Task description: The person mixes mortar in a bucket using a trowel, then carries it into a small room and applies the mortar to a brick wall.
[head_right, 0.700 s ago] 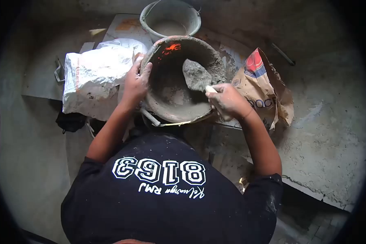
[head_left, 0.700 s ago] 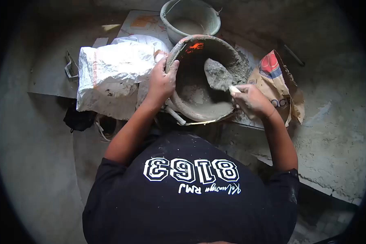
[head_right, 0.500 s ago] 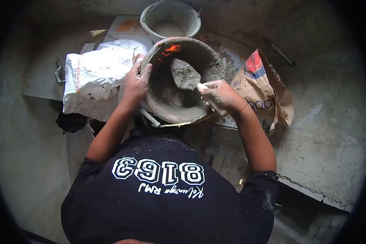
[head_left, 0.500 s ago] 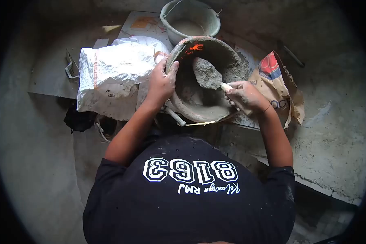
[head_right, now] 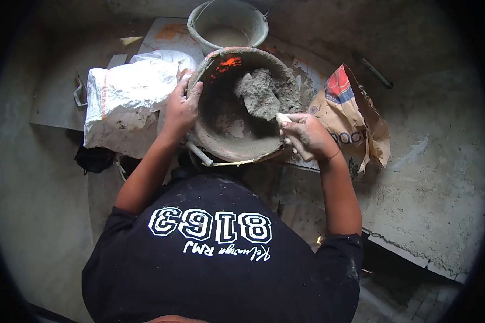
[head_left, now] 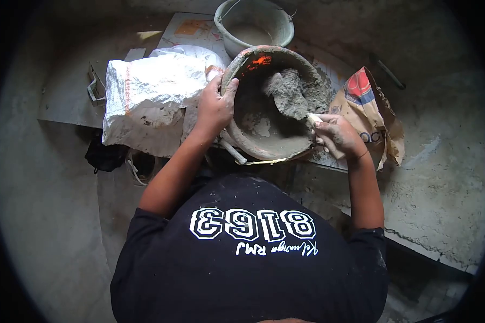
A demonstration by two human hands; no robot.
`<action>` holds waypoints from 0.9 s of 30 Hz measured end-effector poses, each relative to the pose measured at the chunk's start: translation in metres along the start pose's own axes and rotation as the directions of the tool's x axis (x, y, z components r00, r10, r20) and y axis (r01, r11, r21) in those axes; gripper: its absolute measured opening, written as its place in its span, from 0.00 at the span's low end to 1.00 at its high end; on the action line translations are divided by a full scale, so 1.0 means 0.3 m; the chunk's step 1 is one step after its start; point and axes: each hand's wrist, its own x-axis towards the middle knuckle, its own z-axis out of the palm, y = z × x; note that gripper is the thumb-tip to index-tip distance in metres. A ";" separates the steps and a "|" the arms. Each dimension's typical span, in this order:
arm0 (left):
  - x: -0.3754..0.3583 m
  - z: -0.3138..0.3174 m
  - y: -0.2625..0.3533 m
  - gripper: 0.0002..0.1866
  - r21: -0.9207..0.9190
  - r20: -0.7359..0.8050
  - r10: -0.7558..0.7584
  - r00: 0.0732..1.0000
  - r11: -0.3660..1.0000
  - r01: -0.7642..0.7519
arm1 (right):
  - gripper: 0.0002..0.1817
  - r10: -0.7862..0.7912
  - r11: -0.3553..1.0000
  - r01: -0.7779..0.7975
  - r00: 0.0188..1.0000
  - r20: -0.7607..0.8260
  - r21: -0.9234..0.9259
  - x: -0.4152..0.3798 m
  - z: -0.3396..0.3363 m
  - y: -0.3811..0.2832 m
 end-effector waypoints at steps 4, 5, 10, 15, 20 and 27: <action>0.000 0.003 -0.007 0.17 -0.039 0.000 0.017 1.000 0.999 -0.017 | 0.09 -0.097 0.940 0.077 0.994 -0.045 -0.332 -0.029 -0.008 0.046; -0.003 0.007 -0.006 0.17 -0.049 0.004 0.006 1.000 0.999 -0.006 | 0.09 -0.053 0.972 0.039 0.997 -0.053 -0.233 -0.043 -0.011 0.050; -0.009 0.016 -0.004 0.17 -0.095 0.013 -0.033 0.999 0.995 0.034 | 0.11 -0.021 0.993 0.017 0.999 -0.030 -0.118 -0.086 0.013 0.011; -0.015 0.014 -0.008 0.17 -0.059 0.004 -0.020 1.000 0.998 0.021 | 0.12 -0.018 0.972 -0.007 0.994 -0.106 -0.236 -0.081 -0.014 0.035; -0.013 0.011 -0.008 0.18 -0.005 -0.001 -0.020 1.000 1.000 0.020 | 0.17 0.017 0.950 -0.027 0.999 -0.035 -0.311 -0.124 -0.032 0.001; -0.014 0.013 0.009 0.17 0.010 0.001 -0.038 0.999 0.999 0.038 | 0.20 -0.095 0.807 -0.009 0.985 -0.145 -0.590 -0.110 -0.002 0.023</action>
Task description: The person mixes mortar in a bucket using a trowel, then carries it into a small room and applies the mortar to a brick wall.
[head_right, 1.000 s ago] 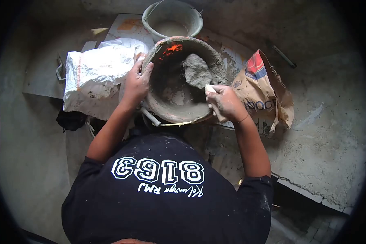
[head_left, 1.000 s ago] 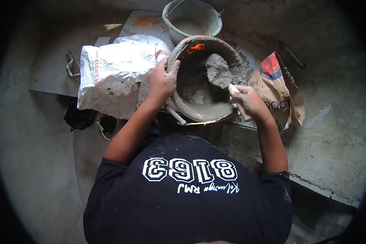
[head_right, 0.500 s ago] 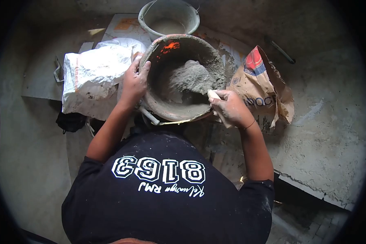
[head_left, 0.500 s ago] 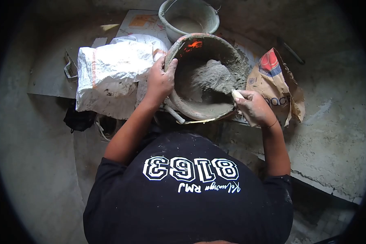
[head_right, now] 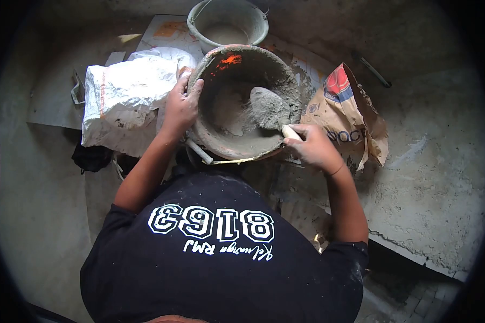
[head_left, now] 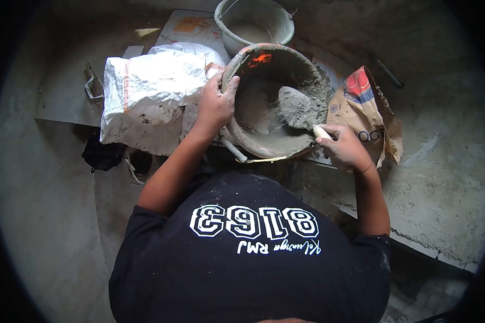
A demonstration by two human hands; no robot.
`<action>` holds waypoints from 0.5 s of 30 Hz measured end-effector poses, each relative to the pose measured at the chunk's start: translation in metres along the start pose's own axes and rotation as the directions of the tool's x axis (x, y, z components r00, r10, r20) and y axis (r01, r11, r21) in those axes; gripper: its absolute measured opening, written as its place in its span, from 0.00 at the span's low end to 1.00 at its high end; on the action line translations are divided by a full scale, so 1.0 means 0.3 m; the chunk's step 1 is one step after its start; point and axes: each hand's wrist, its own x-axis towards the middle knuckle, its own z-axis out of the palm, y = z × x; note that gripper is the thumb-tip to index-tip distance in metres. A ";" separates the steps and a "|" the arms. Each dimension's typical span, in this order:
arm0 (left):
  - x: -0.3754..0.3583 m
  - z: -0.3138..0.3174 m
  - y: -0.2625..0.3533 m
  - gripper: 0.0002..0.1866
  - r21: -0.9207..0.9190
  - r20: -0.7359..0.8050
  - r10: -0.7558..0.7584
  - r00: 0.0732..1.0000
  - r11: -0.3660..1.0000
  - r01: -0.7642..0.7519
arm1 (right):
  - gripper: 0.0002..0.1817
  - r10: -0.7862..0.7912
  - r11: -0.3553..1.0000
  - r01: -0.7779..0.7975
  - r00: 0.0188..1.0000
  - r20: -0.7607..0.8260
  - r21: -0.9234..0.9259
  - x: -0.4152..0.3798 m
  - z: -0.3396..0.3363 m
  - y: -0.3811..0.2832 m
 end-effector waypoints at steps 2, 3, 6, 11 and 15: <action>0.001 0.004 0.000 0.16 -0.033 -0.029 0.057 0.998 0.998 -0.058 | 0.22 -0.071 0.979 0.061 0.996 -0.047 -0.195 0.018 0.017 -0.003; -0.002 0.004 -0.004 0.16 -0.034 -0.025 0.055 0.998 0.998 -0.056 | 0.22 -0.067 0.980 0.056 0.997 -0.048 -0.193 0.024 0.017 -0.014; 0.010 0.004 -0.017 0.16 -0.015 -0.024 0.073 0.997 0.997 -0.074 | 0.24 -0.231 0.907 0.165 0.964 -0.130 -0.388 0.042 0.048 -0.060; 0.001 -0.002 0.006 0.17 0.082 -0.044 0.098 0.994 0.992 -0.094 | 0.18 -0.338 0.707 0.190 0.937 -0.089 -0.681 0.077 0.096 -0.133; 0.011 0.004 -0.025 0.17 -0.056 -0.011 0.057 0.998 0.997 -0.057 | 0.23 -0.225 0.572 0.097 0.973 -0.042 -0.815 0.103 0.105 -0.164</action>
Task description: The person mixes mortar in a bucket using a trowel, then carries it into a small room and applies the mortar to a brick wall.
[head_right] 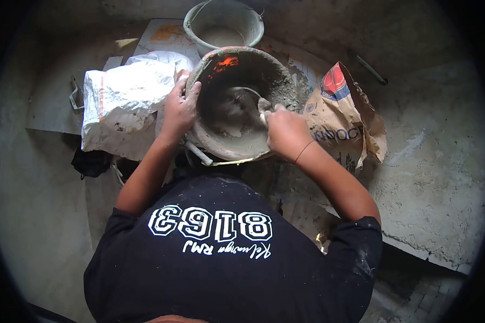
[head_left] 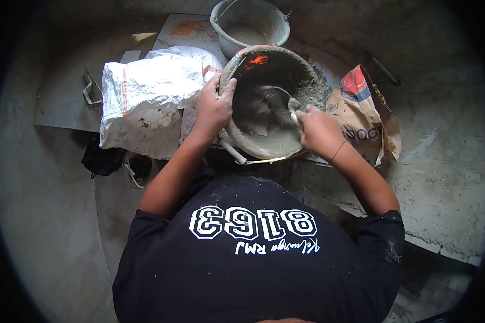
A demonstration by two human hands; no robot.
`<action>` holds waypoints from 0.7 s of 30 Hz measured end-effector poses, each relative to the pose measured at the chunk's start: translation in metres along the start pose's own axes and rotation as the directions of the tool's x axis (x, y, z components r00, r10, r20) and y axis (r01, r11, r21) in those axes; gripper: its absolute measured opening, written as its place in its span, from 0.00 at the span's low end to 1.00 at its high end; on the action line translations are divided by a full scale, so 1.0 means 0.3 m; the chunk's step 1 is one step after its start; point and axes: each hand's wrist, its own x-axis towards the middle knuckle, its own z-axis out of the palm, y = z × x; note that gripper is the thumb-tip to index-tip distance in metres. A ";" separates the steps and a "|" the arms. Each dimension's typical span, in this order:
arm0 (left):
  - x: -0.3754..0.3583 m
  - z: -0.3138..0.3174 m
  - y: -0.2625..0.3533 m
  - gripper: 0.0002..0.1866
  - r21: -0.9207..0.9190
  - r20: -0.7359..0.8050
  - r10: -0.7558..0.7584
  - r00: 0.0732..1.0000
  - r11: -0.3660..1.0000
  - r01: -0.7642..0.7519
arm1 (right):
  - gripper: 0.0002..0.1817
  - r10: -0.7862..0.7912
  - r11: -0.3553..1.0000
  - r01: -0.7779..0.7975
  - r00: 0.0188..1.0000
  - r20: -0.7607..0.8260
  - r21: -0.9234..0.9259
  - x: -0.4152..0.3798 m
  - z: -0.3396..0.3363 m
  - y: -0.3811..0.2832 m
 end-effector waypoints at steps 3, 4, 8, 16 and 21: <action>-0.007 -0.001 -0.004 0.17 0.027 -0.029 0.024 0.999 0.999 -0.024 | 0.08 -0.134 0.991 0.130 0.982 -0.130 -0.038 -0.006 -0.003 -0.008; -0.003 -0.006 -0.007 0.17 0.094 -0.030 0.038 0.999 0.995 -0.035 | 0.08 -0.133 0.991 0.130 0.983 -0.129 -0.038 0.004 0.005 -0.008; -0.008 -0.008 0.054 0.19 0.002 0.067 -0.136 0.988 0.991 0.136 | 0.04 -0.179 0.968 0.135 0.963 -0.203 -0.211 0.066 0.046 -0.002; 0.046 0.071 0.117 0.25 0.102 0.230 -0.022 0.973 0.995 -0.002 | 0.09 -0.177 0.959 0.105 0.949 -0.263 -0.264 0.115 0.060 0.059; 0.075 0.171 0.200 0.22 0.122 0.358 0.001 0.934 0.991 -0.048 | 0.13 -0.169 0.957 0.055 0.903 -0.395 -0.285 0.074 0.136 0.158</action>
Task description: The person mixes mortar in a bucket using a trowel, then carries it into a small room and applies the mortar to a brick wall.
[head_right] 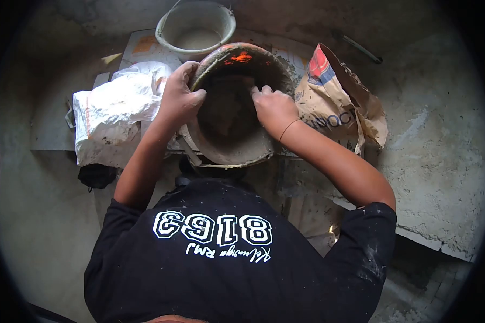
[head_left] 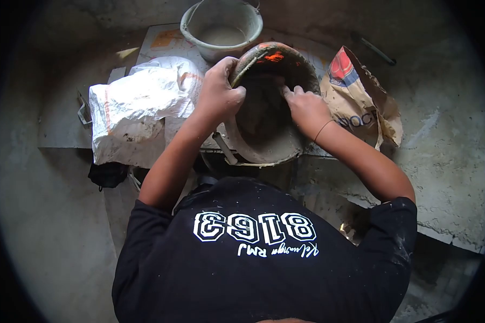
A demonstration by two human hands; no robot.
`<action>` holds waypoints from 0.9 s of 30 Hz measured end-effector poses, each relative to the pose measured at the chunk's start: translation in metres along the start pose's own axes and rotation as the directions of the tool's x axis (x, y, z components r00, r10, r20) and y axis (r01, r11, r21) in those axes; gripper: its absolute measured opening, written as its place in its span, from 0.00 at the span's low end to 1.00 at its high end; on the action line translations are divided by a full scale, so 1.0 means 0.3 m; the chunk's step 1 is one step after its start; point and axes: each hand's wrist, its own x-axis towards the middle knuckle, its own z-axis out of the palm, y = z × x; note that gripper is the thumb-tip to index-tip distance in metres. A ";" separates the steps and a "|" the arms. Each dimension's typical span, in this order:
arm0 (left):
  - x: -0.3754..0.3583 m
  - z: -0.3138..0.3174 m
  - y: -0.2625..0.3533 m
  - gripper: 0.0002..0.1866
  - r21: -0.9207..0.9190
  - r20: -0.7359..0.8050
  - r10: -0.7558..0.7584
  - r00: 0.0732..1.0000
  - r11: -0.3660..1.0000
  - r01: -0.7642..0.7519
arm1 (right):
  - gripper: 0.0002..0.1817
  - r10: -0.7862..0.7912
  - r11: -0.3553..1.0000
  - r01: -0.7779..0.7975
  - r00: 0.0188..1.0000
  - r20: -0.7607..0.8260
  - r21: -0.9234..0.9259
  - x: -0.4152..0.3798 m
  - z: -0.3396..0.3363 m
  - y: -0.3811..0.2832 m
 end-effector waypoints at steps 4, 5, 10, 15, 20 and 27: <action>0.010 -0.006 -0.007 0.22 -0.021 -0.035 -0.003 0.999 1.000 0.003 | 0.14 0.073 0.997 -0.074 0.981 0.181 -0.004 -0.063 0.077 -0.019; 0.003 -0.008 0.000 0.22 -0.030 -0.060 -0.001 0.998 1.000 -0.001 | 0.15 0.053 0.999 -0.053 0.977 0.208 -0.008 -0.080 0.088 -0.023; -0.030 0.020 -0.001 0.22 -0.055 -0.045 0.005 0.999 0.998 -0.007 | 0.12 -0.020 0.959 -0.131 0.852 0.523 0.251 -0.107 -0.023 -0.039; -0.076 0.050 0.024 0.23 0.011 0.085 0.157 0.984 0.987 -0.159 | 0.17 -0.067 0.804 -0.398 0.678 0.732 0.442 -0.121 -0.063 -0.086; -0.049 0.020 0.005 0.20 -0.083 0.072 0.197 0.978 0.978 -0.191 | 0.16 -0.115 0.146 -0.913 0.366 0.924 0.380 -0.055 -0.202 -0.170; -0.001 -0.027 0.014 0.22 -0.105 0.153 0.106 0.982 0.990 -0.091 | 0.09 -0.337 -0.775 -0.617 0.585 0.738 0.134 -0.079 -0.070 -0.183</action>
